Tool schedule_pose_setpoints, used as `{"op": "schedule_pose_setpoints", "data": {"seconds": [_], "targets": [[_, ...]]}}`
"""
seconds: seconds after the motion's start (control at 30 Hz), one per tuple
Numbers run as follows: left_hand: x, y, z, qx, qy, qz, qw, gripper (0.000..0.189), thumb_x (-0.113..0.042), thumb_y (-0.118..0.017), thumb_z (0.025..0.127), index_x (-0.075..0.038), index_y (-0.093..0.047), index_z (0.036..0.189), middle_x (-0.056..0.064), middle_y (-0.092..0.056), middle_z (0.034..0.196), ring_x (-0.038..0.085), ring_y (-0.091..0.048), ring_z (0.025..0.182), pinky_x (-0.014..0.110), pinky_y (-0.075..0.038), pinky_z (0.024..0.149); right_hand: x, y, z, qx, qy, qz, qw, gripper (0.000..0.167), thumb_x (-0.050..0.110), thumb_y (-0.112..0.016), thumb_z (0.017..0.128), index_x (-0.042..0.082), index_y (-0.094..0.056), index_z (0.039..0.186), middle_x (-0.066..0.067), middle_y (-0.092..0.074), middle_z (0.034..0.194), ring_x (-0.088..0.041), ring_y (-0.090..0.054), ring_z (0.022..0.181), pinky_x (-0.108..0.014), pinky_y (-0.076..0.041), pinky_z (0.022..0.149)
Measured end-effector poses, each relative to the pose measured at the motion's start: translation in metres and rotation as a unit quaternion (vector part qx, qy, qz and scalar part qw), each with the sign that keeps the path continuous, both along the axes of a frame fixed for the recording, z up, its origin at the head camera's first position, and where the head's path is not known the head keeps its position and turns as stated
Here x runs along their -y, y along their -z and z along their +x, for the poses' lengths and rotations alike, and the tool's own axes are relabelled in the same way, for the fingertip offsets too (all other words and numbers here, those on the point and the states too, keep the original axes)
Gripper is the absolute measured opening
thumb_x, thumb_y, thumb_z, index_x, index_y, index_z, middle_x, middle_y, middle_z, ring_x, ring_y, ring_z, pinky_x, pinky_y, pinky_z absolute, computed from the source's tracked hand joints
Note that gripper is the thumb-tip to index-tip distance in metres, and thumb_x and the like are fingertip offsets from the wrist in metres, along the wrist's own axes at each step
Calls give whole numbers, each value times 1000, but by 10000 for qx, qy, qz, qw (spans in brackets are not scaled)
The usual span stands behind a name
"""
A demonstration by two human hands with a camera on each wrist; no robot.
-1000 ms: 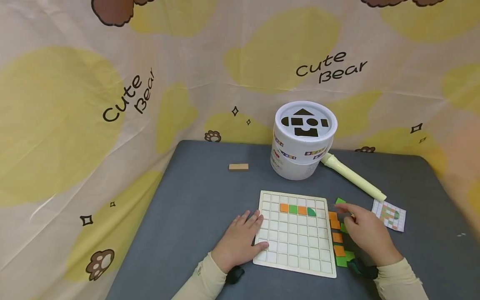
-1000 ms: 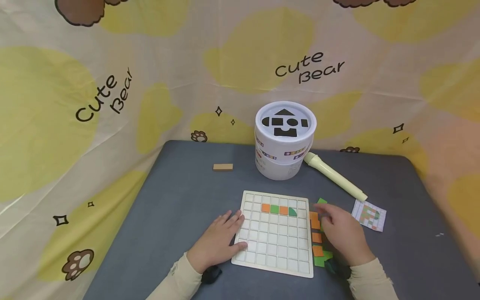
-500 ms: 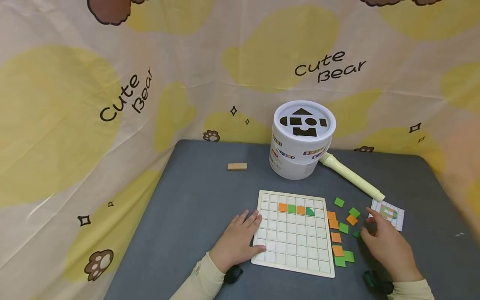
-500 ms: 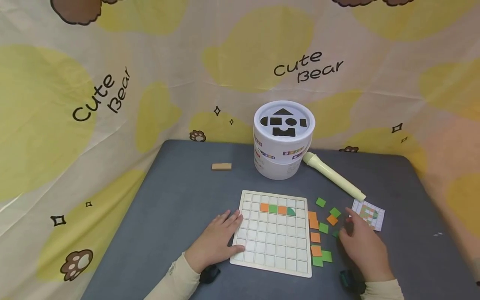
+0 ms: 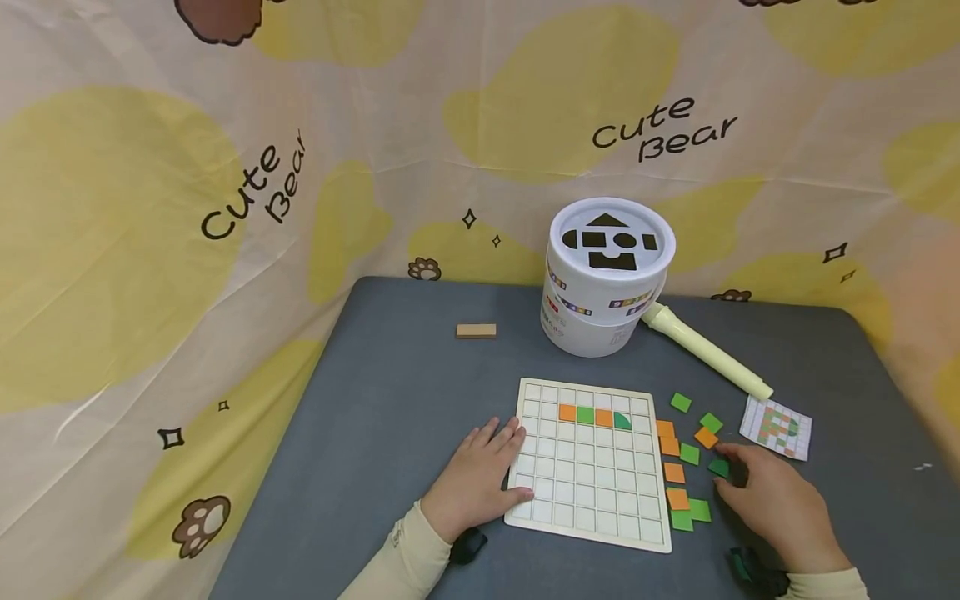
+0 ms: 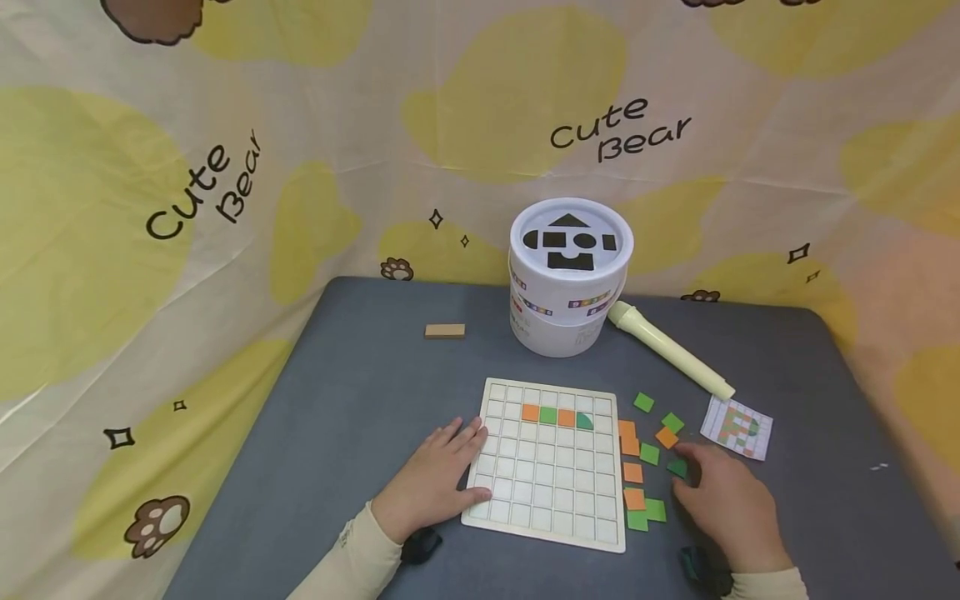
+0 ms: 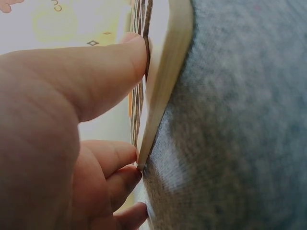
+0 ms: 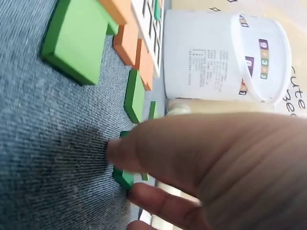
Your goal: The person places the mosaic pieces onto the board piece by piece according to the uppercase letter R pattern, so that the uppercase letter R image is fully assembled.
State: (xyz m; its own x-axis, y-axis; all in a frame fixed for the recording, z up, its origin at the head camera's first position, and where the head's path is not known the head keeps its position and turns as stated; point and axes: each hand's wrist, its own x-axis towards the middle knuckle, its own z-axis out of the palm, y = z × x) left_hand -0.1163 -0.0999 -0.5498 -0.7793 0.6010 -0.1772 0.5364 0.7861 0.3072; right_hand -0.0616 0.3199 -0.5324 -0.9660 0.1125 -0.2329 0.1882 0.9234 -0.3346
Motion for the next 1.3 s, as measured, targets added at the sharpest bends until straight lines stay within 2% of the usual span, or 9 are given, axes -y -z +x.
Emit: {"op": "schedule_pose_setpoints", "data": {"seconds": [0.13, 0.27, 0.4, 0.5, 0.63, 0.8, 0.9, 1.1, 1.3], "targets": [[2, 0, 1, 7, -9, 20, 10000, 90, -60, -68, 99, -11, -37, 168, 3, -29, 174, 33, -26, 159, 55, -28, 125, 9, 1, -2, -538, -407, 239, 9974, 54, 28, -90, 85, 3, -74, 129, -29, -68, 127, -51, -65, 110, -68, -54, 78], [2, -2, 1, 46, -5, 67, 10000, 90, -60, -68, 99, -12, -37, 168, 3, -29, 174, 33, -26, 160, 55, -27, 125, 18, 0, -7, -1076, -749, 622, 9894, 38, 26, -92, 80, 7, -83, 112, -20, -71, 111, -41, -67, 90, -58, -56, 64], [2, -2, 2, 94, 19, 103, 9999, 89, -59, -68, 99, -12, -37, 168, 3, -28, 174, 33, -25, 160, 54, -27, 126, 27, -6, -13, -1183, -669, 796, 9875, 28, 26, -92, 75, 7, -83, 94, -13, -69, 97, -33, -62, 76, -48, -51, 52], [3, -1, 1, 114, 6, 71, 9999, 89, -60, -67, 100, -12, -36, 168, 2, -27, 174, 33, -25, 160, 53, -26, 126, 41, -11, -20, -1237, -811, 742, 9862, 24, 26, -90, 74, 10, -81, 90, -9, -68, 93, -25, -58, 70, -42, -47, 48], [3, 0, 1, 57, -37, 18, 10000, 90, -61, -68, 99, -12, -37, 168, 2, -27, 174, 32, -25, 160, 53, -26, 126, 67, -11, -31, -1384, -1302, 429, 9808, 22, 21, -86, 76, 10, -80, 94, -7, -71, 99, -19, -59, 71, -36, -47, 51], [3, 0, 1, 39, -41, 1, 10000, 89, -61, -68, 99, -13, -38, 167, 2, -28, 174, 32, -25, 160, 53, -26, 126, 88, -4, -42, -1446, -1640, 268, 9754, 23, 14, -84, 78, 8, -82, 100, -8, -73, 107, -21, -68, 82, -34, -51, 55], [-2, 0, 0, 50, 14, 0, 10000, 89, -61, -68, 99, -13, -38, 167, 2, -28, 174, 32, -25, 160, 53, -26, 126, 88, -3, -40, -1533, -1643, 210, 9742, 23, 15, -88, 80, 10, -84, 102, -7, -73, 107, -24, -71, 87, -35, -52, 55], [-4, 0, 0, 32, 27, -4, 10000, 90, -62, -69, 98, -13, -38, 168, 2, -28, 174, 32, -25, 160, 53, -27, 126, 91, -3, -38, -1869, -1937, 192, 9629, 10, 18, -93, 82, 20, -87, 89, -1, -72, 99, -20, -68, 87, -33, -53, 58], [1, 2, 1, 62, -30, 16, 10000, 90, -61, -68, 99, -12, -36, 168, 2, -27, 174, 32, -24, 160, 52, -25, 126, 97, -10, -38, -1802, -2111, 120, 9606, 12, 17, -91, 85, 20, -88, 96, 1, -73, 102, -19, -68, 87, -35, -55, 61]]}}
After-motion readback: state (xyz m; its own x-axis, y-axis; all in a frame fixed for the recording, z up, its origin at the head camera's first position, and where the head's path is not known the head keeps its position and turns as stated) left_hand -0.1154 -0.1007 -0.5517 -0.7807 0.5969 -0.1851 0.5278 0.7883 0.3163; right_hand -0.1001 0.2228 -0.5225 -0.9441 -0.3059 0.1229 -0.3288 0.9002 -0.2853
